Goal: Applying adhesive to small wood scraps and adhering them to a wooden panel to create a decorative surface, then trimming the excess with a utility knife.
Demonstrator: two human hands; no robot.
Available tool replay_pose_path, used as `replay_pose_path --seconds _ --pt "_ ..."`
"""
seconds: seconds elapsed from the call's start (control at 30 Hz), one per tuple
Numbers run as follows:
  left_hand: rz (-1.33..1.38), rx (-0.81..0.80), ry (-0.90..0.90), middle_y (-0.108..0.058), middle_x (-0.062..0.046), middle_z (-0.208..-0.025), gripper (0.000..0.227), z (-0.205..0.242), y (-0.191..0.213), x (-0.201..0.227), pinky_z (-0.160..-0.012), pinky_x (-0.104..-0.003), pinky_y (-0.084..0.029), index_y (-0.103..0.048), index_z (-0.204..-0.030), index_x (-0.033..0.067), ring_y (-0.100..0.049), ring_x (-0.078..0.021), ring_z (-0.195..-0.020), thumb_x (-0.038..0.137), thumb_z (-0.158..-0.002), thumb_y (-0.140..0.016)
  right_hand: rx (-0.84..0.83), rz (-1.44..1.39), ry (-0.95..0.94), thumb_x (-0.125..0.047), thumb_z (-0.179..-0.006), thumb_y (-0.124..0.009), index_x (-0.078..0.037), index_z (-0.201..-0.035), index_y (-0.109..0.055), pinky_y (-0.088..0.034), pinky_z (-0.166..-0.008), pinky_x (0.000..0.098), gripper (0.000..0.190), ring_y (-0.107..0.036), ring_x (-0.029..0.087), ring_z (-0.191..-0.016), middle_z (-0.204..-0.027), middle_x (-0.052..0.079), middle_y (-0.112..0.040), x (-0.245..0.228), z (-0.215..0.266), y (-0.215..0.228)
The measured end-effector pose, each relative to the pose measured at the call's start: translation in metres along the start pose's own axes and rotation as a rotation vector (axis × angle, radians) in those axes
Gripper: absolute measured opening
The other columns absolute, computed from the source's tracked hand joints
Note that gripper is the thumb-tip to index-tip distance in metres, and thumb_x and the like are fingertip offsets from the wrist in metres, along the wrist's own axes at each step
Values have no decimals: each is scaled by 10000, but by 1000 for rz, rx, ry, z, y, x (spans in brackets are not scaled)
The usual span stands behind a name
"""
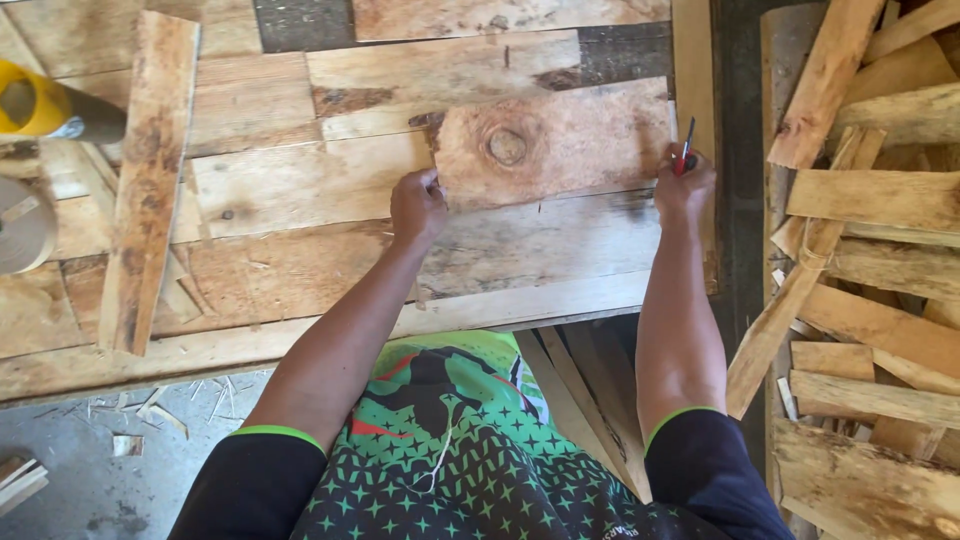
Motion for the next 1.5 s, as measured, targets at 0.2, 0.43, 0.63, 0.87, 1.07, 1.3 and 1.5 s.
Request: replay_pose_path --seconds 0.2,0.43,0.63,0.87,1.07,1.3,1.5 --pt "-71 -39 98 -670 -173 -829 22 -17 -28 15 -730 -495 -515 -658 -874 38 -667 -379 -815 49 -861 -672 -41 205 13 -59 -876 -757 -47 -988 -775 -537 -730 369 114 -698 175 -755 -812 81 -729 -3 -22 5" --pt "-137 -47 17 -644 -169 -878 72 -16 -41 23 -743 -497 -507 -661 -940 36 -648 -376 -842 56 -877 -691 -51 268 22 -92 -840 -790 -57 -1162 -733 -556 -821 417 329 -722 270 -870 -949 134 -741 21 -31 1" --pt "-165 -69 -5 -633 -161 -892 277 -14 -36 35 -741 -484 -515 -681 -1113 32 -645 -359 -831 139 -868 -754 -57 266 61 -114 -847 -809 -55 -1184 -734 -556 -850 423 351 -725 304 -911 -999 164 -743 27 -36 -3" --pt "-494 -121 -169 -629 -175 -1095 428 -13 -42 69 -870 -464 -543 -679 -1263 22 -631 -329 -1032 208 -892 -785 -68 246 97 -95 -841 -801 -44 -1172 -735 -558 -843 428 341 -723 310 -888 -976 175 -736 27 -34 -3" --pt "-680 -389 -535 -312 -205 -1621 710 -21 -117 113 -1242 -490 -277 -488 -1493 101 -293 -373 -1495 336 -886 -773 -91 219 34 -70 -864 -771 -53 -1196 -729 -563 -835 406 336 -722 279 -871 -971 164 -736 19 -30 0" --pt "-843 -782 -392 33 -104 -1713 902 -27 -145 141 -1274 -539 -5 -231 -1625 224 46 -356 -1569 448 -903 -724 -160 247 -149 -63 -901 -731 -69 -1304 -662 -553 -921 372 409 -714 219 -938 -1049 108 -736 -4 -18 8" --pt "-826 -785 -373 -11 -68 -1722 847 -31 -160 121 -1267 -527 -67 -265 -1625 241 -4 -338 -1573 330 -917 -719 -125 243 -130 -61 -899 -745 -43 -1263 -686 -551 -916 396 370 -704 214 -918 -1008 108 -733 6 -17 9"
Point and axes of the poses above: each hand's wrist, its own z-axis away from the middle knuckle, its own y-axis out of the back of the hand, x = y × z, the point moved 6 cm from there along -z, towards the middle knuckle
